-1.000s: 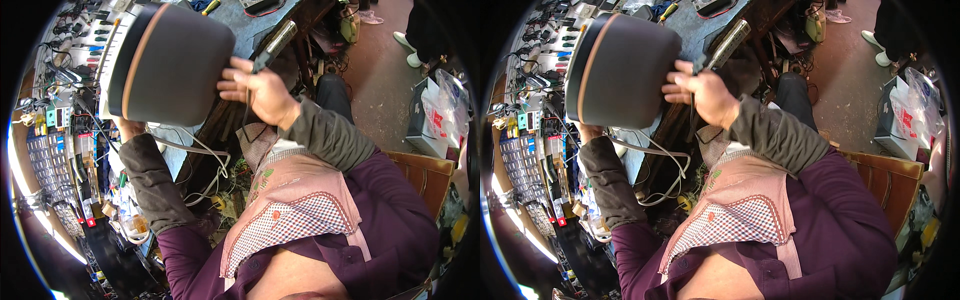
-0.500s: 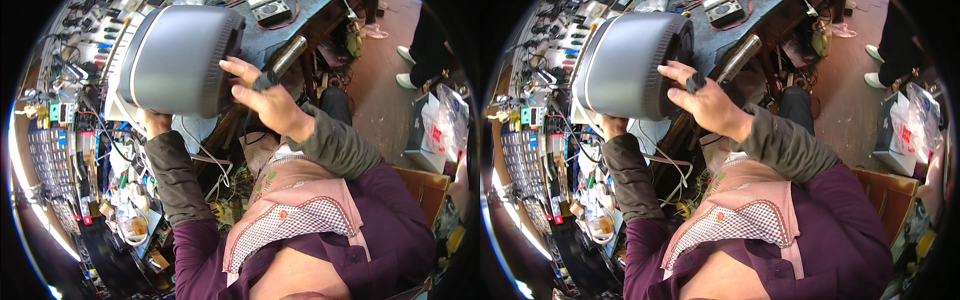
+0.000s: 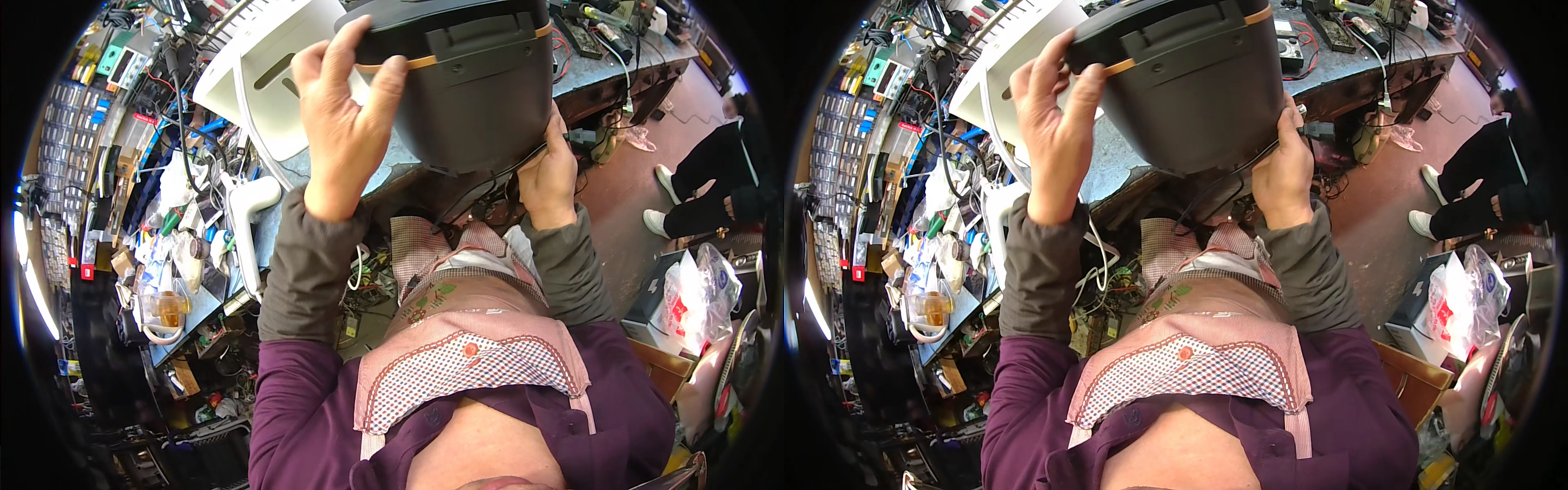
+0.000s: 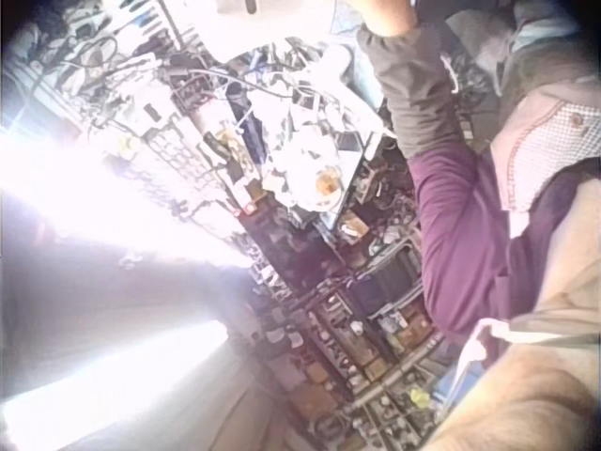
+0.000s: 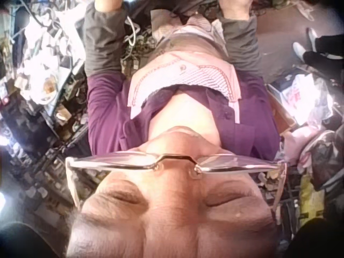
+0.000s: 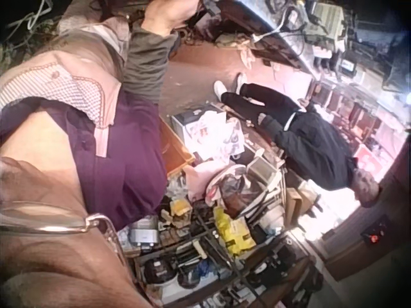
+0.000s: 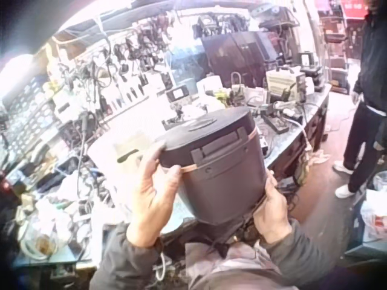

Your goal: The person disassembles a small black appliance on a cluttered workbench. They use a screwdriver to remove screws from the bottom and sides, then detach a small black plastic cover. The person repeatedly repositions the appliance and handles the removed parts throughout the clip.

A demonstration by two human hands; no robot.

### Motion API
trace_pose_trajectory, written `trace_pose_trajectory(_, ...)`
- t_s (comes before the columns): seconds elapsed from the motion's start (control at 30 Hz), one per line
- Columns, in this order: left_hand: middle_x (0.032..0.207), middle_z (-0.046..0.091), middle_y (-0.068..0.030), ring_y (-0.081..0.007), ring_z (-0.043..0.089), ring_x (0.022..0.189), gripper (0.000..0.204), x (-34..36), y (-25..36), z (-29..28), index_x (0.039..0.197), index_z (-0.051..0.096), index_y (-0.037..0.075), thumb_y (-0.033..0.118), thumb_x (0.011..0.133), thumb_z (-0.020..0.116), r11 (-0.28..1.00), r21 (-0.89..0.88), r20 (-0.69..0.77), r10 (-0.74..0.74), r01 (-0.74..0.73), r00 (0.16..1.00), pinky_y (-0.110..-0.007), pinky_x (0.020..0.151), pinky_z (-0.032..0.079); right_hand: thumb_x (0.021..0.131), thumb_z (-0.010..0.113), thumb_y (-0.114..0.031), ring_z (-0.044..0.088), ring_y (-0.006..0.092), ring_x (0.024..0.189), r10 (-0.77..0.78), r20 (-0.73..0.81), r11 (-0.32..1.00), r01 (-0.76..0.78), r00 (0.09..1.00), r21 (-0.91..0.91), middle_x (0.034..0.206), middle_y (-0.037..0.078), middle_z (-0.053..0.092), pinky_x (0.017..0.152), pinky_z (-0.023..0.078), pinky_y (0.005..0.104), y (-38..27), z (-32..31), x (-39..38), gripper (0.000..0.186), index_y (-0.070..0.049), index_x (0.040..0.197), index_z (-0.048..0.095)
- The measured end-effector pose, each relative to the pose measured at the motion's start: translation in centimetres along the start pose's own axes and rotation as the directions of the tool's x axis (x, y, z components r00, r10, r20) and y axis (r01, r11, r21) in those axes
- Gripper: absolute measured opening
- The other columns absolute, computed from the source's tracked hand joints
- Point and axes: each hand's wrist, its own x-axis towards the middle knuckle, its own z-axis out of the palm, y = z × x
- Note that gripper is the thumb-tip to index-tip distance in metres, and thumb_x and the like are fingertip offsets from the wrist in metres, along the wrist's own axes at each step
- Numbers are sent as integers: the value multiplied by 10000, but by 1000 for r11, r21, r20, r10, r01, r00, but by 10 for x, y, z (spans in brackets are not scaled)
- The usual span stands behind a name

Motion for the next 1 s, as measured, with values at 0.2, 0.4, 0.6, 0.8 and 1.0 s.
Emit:
trace_pose_trajectory(0.2, 1511, 611, -166, -287, 584, 1416, 862, 39, -62, 11, 1611, 598, 61, 662, 1013, 757, 967, -245, 218, 130, -74, 967, -409, 1193, 475, 1236, 533, -307, 699, 175, 1298, 3, -214, 999, -14, 977, -47, 1424, 1, 731, 1110, 573, 401, -1, -23, 13, 301, -125, 1440, 660)
trace_pose_trajectory(0.4, 1277, 741, -186, -380, 643, 1250, 791, 31, -79, 24, 1312, 750, 10, 741, 1027, 650, 975, -170, 92, 158, -141, 983, -454, 1171, 462, 1192, 621, -253, 742, 165, 1179, -10, -262, 993, -20, 965, -114, 1293, 5, 769, 1002, 608, 367, -6, -28, 24, 219, -101, 1316, 719)
trace_pose_trajectory(0.6, 1256, 754, -174, -389, 665, 1231, 1020, 7, 4, 9, 1297, 751, 42, 850, 693, 900, 877, 318, 76, 354, -359, 932, -507, 1116, 479, 1169, 609, -192, 777, 215, 999, 124, -223, 972, -164, 967, -170, 1124, 90, 809, 925, 623, 364, 0, -50, 72, 238, -13, 1230, 754)
trace_pose_trajectory(0.8, 1221, 792, -146, -375, 727, 1162, 944, 4, 5, 17, 1213, 772, 55, 869, 741, 856, 763, 592, 36, 298, -261, 954, -506, 1000, 524, 1110, 647, -305, 734, 378, 843, -331, -7, 593, 202, 944, -779, 889, 237, 771, 810, 565, 478, 15, -21, 118, 417, 99, 1051, 727)
trace_pose_trajectory(1.0, 1151, 789, -89, -328, 729, 1058, 882, 11, -2, 68, 1103, 772, 99, 909, 755, 801, 610, 754, 15, 353, -242, 936, -508, 914, 486, 1109, 672, -250, 695, 200, 722, -487, 198, 176, 317, 851, -932, 845, 102, 735, 667, 528, 391, 40, -27, 101, 309, 50, 1142, 736)
